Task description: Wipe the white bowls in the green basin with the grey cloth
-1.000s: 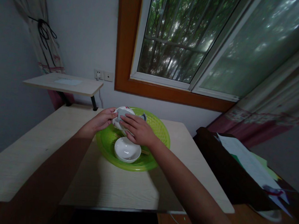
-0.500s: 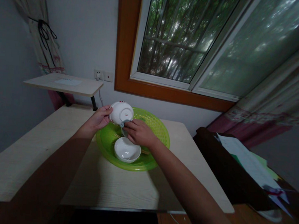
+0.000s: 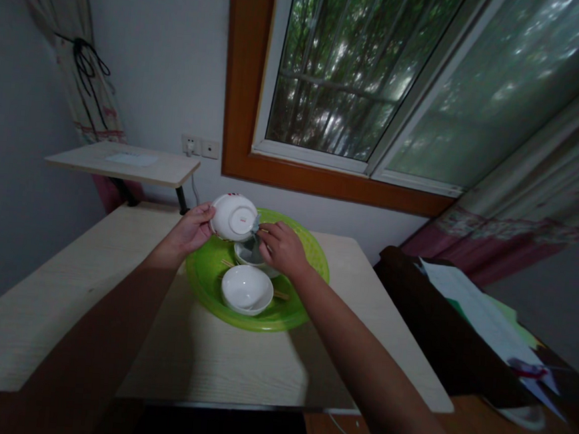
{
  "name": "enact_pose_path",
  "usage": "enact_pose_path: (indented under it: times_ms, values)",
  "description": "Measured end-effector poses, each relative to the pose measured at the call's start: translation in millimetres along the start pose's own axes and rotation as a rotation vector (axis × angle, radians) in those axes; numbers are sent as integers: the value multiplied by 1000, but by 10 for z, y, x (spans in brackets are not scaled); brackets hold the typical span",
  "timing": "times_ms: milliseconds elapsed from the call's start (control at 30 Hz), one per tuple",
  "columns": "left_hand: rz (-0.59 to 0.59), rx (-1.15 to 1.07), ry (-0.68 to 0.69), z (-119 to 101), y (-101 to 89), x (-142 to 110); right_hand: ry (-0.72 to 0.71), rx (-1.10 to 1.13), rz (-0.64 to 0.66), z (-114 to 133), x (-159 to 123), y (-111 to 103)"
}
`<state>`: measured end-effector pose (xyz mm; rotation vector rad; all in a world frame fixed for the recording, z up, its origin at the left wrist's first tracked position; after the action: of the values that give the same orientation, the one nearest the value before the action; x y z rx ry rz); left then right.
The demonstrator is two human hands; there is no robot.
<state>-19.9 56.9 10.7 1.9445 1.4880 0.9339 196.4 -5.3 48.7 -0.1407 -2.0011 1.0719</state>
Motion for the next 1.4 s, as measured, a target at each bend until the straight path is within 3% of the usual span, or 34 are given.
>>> enact_pose_path:
  times_ms: [367,567,833,1000,1133,1400]
  values:
    - [39,24,-63,56,-14,7,102,105,-153,-95,0,-23]
    - [35,46,-62,58,0,-9,119,151,-161,-102,13,5]
    - [21,47,-62,65,2,-2,35,139,-47,6,16,43]
    - [62,83,-101,111,45,-13,-108,45,65,189,24,39]
    - [71,121,-123,128,66,-24,-184,-8,46,260,26,-24]
    - [71,109,-115,118,44,-7,9,-144,-5,117,60,-114]
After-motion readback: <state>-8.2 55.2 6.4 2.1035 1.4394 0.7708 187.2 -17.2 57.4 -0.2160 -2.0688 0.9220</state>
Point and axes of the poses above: each hand's wrist, its own x-axis towards the middle knuckle, its own y-axis out of the palm, z = x × y, the point moved 7 cm from there along x, towards the middle knuckle, and after that the axes turned 14 degrees about -x, right-handed, at the moved point
